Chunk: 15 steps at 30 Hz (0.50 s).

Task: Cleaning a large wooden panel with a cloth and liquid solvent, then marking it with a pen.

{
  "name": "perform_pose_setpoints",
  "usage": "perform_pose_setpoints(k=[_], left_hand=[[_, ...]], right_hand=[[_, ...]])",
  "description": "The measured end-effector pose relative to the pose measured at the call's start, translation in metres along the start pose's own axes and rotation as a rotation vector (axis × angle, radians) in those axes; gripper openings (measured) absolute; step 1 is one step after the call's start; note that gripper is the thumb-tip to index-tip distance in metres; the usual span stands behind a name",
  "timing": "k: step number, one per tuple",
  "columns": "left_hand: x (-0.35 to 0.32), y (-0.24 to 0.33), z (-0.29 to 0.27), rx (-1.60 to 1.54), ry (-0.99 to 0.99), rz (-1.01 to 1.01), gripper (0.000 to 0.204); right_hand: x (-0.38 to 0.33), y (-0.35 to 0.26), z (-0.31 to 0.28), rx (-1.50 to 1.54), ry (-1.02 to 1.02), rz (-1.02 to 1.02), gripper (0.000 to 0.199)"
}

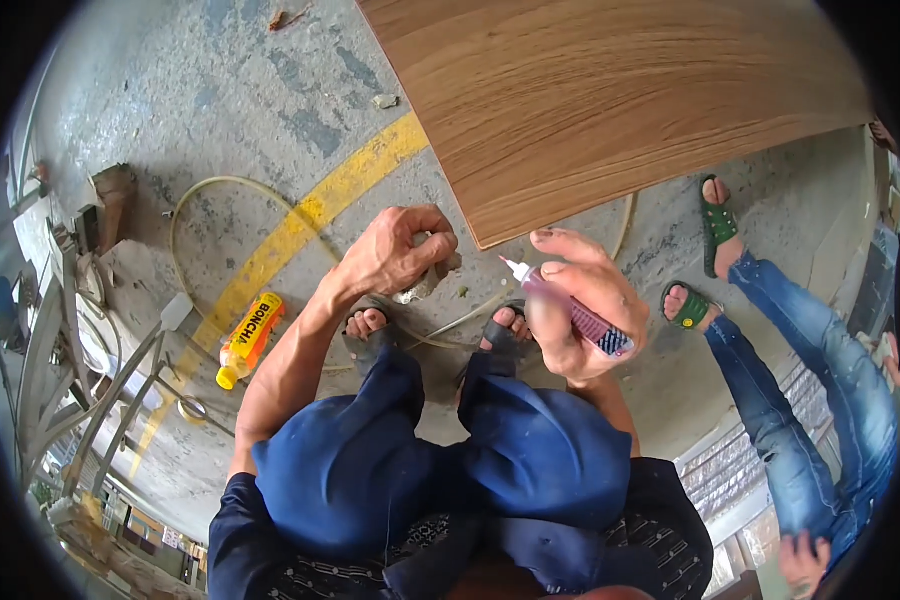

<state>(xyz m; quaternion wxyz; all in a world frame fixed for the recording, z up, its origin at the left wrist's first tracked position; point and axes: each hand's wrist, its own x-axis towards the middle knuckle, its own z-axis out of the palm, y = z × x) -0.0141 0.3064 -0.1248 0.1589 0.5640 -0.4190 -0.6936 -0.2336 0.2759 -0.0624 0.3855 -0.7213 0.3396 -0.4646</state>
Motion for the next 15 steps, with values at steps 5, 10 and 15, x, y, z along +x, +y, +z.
perform_pose_setpoints(k=[5, 10, 15], left_hand=[[-0.006, 0.001, -0.001, 0.005, 0.045, 0.026, 0.025], [-0.013, 0.000, -0.003, -0.008, 0.100, 0.076, 0.024], [-0.011, -0.006, -0.002, 0.002, 0.129, 0.148, 0.023]], right_hand=[[-0.004, 0.002, 0.007, -0.004, 0.074, -0.024, 0.024], [-0.007, 0.002, 0.014, -0.022, 0.092, -0.034, 0.024], [-0.007, -0.001, 0.014, -0.047, 0.104, -0.045, 0.024]])
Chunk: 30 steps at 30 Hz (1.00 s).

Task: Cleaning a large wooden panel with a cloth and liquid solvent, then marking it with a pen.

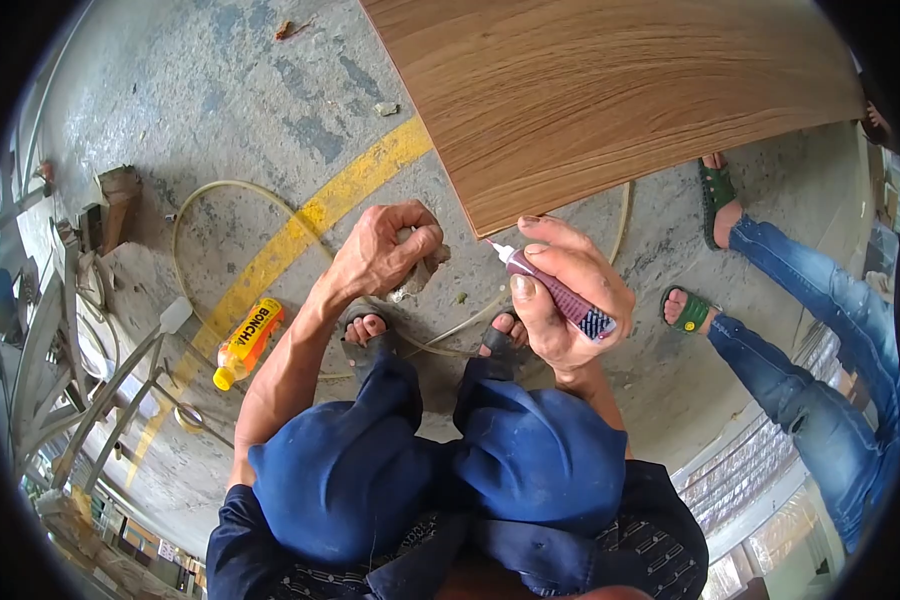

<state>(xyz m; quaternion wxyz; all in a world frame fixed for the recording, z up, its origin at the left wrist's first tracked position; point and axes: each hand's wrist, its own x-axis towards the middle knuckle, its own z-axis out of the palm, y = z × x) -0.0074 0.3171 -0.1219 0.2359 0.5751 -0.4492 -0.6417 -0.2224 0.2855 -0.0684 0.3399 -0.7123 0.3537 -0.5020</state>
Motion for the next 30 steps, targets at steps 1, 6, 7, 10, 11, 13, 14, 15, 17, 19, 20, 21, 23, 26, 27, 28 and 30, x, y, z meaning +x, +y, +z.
perform_pose_setpoints(k=[1, 6, 7, 10, 11, 13, 14, 15, 17, 19, 20, 21, 23, 26, 27, 28, 30], left_hand=[[-0.0006, 0.0001, -0.0004, 0.001, 0.002, -0.003, 0.023], [0.0008, -0.0022, 0.0010, -0.011, -0.001, -0.025, 0.023], [0.0008, -0.0023, 0.0006, -0.010, 0.002, -0.028, 0.023], [0.0014, 0.0018, 0.0001, -0.036, 0.004, -0.091, 0.023], [0.0018, 0.0035, 0.0002, -0.030, 0.005, -0.087, 0.023], [0.0025, 0.0052, 0.0012, -0.026, 0.006, -0.080, 0.023], [0.0024, 0.0038, 0.0012, -0.030, 0.007, -0.092, 0.023], [0.0023, 0.0027, 0.0012, -0.034, 0.008, -0.104, 0.024], [0.0015, 0.0024, 0.0005, -0.028, 0.013, -0.103, 0.023], [0.0005, 0.0014, 0.0000, -0.022, 0.018, -0.101, 0.023], [0.0011, -0.0003, 0.0004, -0.025, 0.019, -0.094, 0.023], [0.0014, -0.0012, 0.0006, -0.027, 0.020, -0.088, 0.023], [0.0017, -0.0017, 0.0004, -0.014, 0.018, -0.076, 0.023], [0.0022, -0.0012, 0.0011, 0.000, 0.020, -0.065, 0.023], [0.0017, 0.0002, 0.0007, 0.001, 0.023, -0.064, 0.023], [0.0012, 0.0017, 0.0002, 0.002, 0.024, -0.064, 0.023], [0.0008, 0.0019, -0.0002, -0.025, 0.015, -0.078, 0.023]], right_hand=[[-0.0008, 0.0002, 0.0008, 0.006, 0.003, 0.009, 0.024], [-0.0005, -0.0007, 0.0022, -0.014, 0.005, 0.011, 0.024], [-0.0007, -0.0003, 0.0026, -0.016, -0.004, 0.015, 0.024], [-0.0008, -0.0001, 0.0027, -0.001, 0.007, 0.016, 0.024], [-0.0002, -0.0004, 0.0020, -0.002, 0.006, 0.015, 0.024], [0.0016, -0.0015, -0.0002, 0.005, 0.010, 0.022, 0.025], [0.0006, -0.0004, 0.0000, 0.008, 0.010, 0.023, 0.025], [-0.0004, 0.0006, -0.0001, 0.009, 0.010, 0.024, 0.024], [-0.0012, 0.0014, -0.0001, 0.012, 0.011, 0.025, 0.024], [-0.0009, 0.0010, 0.0001, 0.000, 0.005, 0.038, 0.025], [-0.0004, 0.0007, 0.0001, -0.001, 0.005, 0.037, 0.025], [0.0001, 0.0002, 0.0005, -0.007, 0.001, 0.025, 0.024], [-0.0002, 0.0001, 0.0015, -0.015, -0.003, 0.014, 0.024], [-0.0004, 0.0002, 0.0022, -0.015, -0.008, 0.000, 0.024], [0.0010, -0.0006, 0.0020, -0.005, 0.000, 0.009, 0.024], [0.0022, -0.0011, 0.0018, 0.004, 0.009, 0.018, 0.023], [0.0012, 0.0011, -0.0004, -0.002, 0.009, 0.025, 0.023]])
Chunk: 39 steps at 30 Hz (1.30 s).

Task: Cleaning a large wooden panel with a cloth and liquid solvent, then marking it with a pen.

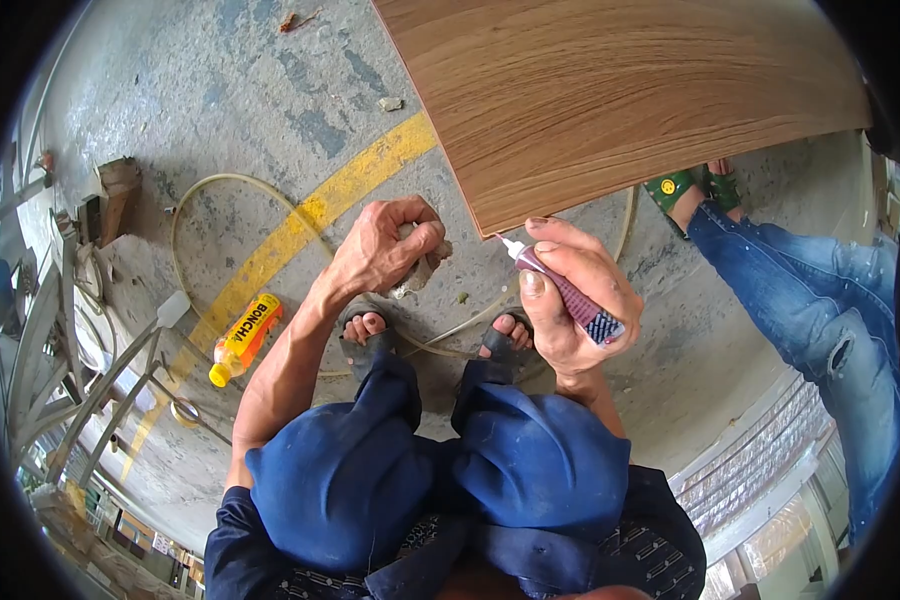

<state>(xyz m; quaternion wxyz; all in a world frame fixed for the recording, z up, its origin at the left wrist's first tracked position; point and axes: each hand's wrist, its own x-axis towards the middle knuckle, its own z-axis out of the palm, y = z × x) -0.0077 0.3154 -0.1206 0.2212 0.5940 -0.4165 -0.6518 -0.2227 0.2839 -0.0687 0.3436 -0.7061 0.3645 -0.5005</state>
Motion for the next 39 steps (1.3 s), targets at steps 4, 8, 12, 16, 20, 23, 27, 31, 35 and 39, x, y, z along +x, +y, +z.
perform_pose_setpoints(k=[4, 8, 12, 16, 20, 23, 27, 31, 35, 39], left_hand=[[0.0019, -0.0020, 0.0016, 0.009, 0.003, 0.017, 0.024], [0.0009, -0.0030, 0.0005, 0.040, 0.005, 0.031, 0.022], [0.0012, -0.0037, 0.0010, 0.029, 0.002, 0.026, 0.020], [0.0029, -0.0035, 0.0011, 0.004, -0.010, 0.042, 0.019], [0.0025, -0.0054, 0.0006, 0.046, 0.005, 0.032, 0.020], [0.0027, -0.0062, 0.0002, 0.057, 0.008, 0.043, 0.020], [0.0032, -0.0071, 0.0005, 0.010, 0.004, 0.018, 0.020], [0.0054, -0.0068, 0.0026, 0.046, -0.001, 0.050, 0.020], [0.0040, -0.0087, 0.0012, 0.013, -0.004, 0.043, 0.022], [0.0045, -0.0101, 0.0018, 0.005, -0.006, 0.046, 0.021]], right_hand=[[0.0014, -0.0007, -0.0028, -0.023, -0.009, 0.005, 0.023], [-0.0003, -0.0022, 0.0024, -0.008, -0.021, -0.009, 0.023], [0.0007, -0.0004, 0.0009, -0.005, -0.009, -0.014, 0.022], [0.0033, -0.0025, -0.0013, -0.016, -0.004, -0.026, 0.022], [0.0019, -0.0029, 0.0025, -0.003, -0.035, -0.021, 0.022], [0.0009, -0.0021, 0.0027, 0.001, -0.009, -0.016, 0.022], [0.0030, -0.0038, -0.0001, -0.016, -0.012, 0.008, 0.022], [0.0024, -0.0032, 0.0003, -0.005, -0.032, -0.015, 0.023], [0.0017, -0.0038, 0.0024, 0.009, -0.033, -0.020, 0.022], [0.0013, -0.0017, 0.0012, -0.004, -0.012, -0.019, 0.022]])
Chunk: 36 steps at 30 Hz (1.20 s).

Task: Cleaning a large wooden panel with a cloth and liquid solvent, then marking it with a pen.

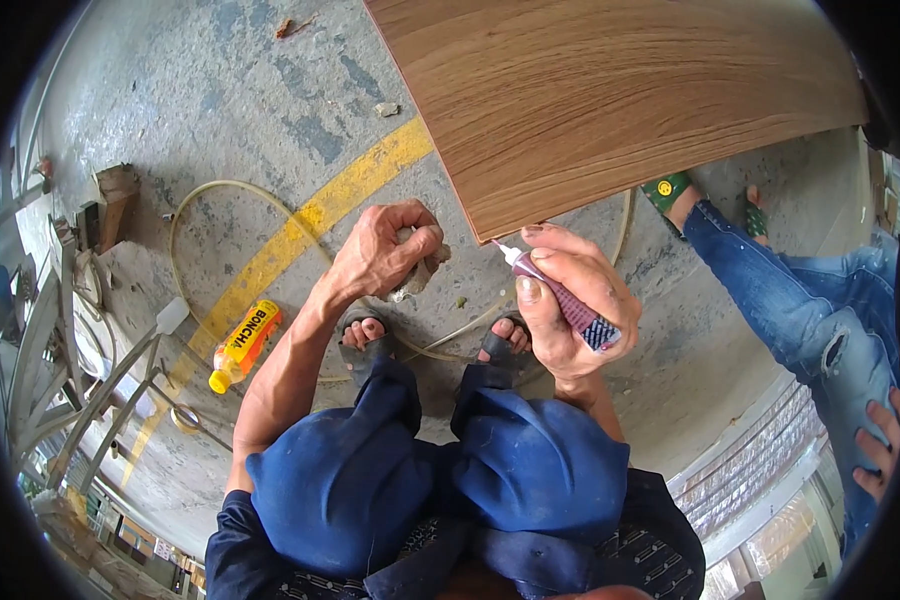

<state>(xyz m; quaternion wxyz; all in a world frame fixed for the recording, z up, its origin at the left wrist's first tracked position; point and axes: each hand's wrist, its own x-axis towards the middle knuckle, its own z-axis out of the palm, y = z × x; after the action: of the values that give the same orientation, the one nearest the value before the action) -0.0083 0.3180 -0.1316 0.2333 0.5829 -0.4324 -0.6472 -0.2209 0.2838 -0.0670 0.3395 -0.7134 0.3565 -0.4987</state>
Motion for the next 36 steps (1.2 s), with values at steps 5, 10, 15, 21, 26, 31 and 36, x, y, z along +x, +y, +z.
perform_pose_setpoints(k=[5, 10, 15, 21, 26, 31, 36], left_hand=[[-0.001, 0.006, 0.000, 0.013, 0.012, -0.037, 0.024], [0.000, 0.011, 0.000, 0.031, 0.016, -0.030, 0.023], [-0.001, 0.007, 0.000, 0.031, 0.011, -0.004, 0.020], [0.001, 0.004, -0.001, 0.027, 0.010, -0.024, 0.024], [0.001, 0.004, 0.000, -0.003, 0.006, -0.036, 0.025], [-0.001, 0.008, -0.001, 0.019, 0.008, -0.041, 0.025], [0.000, 0.009, -0.001, 0.022, 0.011, -0.042, 0.025]], right_hand=[[0.000, 0.002, -0.004, -0.016, 0.030, 0.006, 0.022], [0.002, 0.000, -0.002, 0.004, -0.002, -0.001, 0.022], [0.000, 0.001, -0.001, 0.005, 0.016, 0.001, 0.021], [0.001, 0.001, -0.003, -0.019, 0.035, 0.003, 0.020], [0.000, 0.001, -0.002, 0.006, 0.027, 0.017, 0.021], [-0.001, 0.004, -0.005, -0.021, 0.051, 0.013, 0.020], [0.001, 0.001, -0.004, -0.010, 0.050, 0.015, 0.020]])
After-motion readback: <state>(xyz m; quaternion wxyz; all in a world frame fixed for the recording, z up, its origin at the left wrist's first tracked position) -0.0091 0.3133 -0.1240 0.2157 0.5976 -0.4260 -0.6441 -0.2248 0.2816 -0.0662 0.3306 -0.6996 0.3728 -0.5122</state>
